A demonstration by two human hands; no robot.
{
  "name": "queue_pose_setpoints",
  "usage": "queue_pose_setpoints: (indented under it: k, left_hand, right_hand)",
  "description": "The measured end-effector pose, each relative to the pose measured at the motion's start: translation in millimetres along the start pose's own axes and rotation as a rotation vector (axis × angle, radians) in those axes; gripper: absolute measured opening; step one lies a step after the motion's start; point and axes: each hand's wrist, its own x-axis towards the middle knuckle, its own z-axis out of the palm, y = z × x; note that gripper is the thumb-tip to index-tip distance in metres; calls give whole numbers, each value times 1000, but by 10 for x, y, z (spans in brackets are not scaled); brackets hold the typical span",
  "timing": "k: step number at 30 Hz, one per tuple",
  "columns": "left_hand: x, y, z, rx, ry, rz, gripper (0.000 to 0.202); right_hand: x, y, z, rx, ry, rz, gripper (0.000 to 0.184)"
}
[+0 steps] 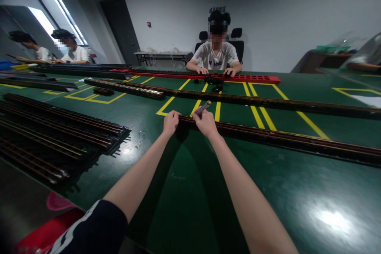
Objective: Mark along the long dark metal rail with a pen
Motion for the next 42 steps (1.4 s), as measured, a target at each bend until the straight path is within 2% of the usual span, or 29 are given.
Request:
queue_pose_setpoints:
  k: [9,19,36,42]
  left_hand:
    - [-36,43,-31,-14,-29,-16,27]
    - [15,-17,6,66,4,40,29]
    - [-34,34,-20,21,-18,10,25]
    - [-35,26,2,31,-3,44,25]
  right_hand:
    - [-11,16,2,20,-3,20,6]
    - [-8,-24,-5,20,-51,31,10]
    - [-15,45,-81,100,-13,64,9]
    - [-44,59,-131,93,-11,90,9]
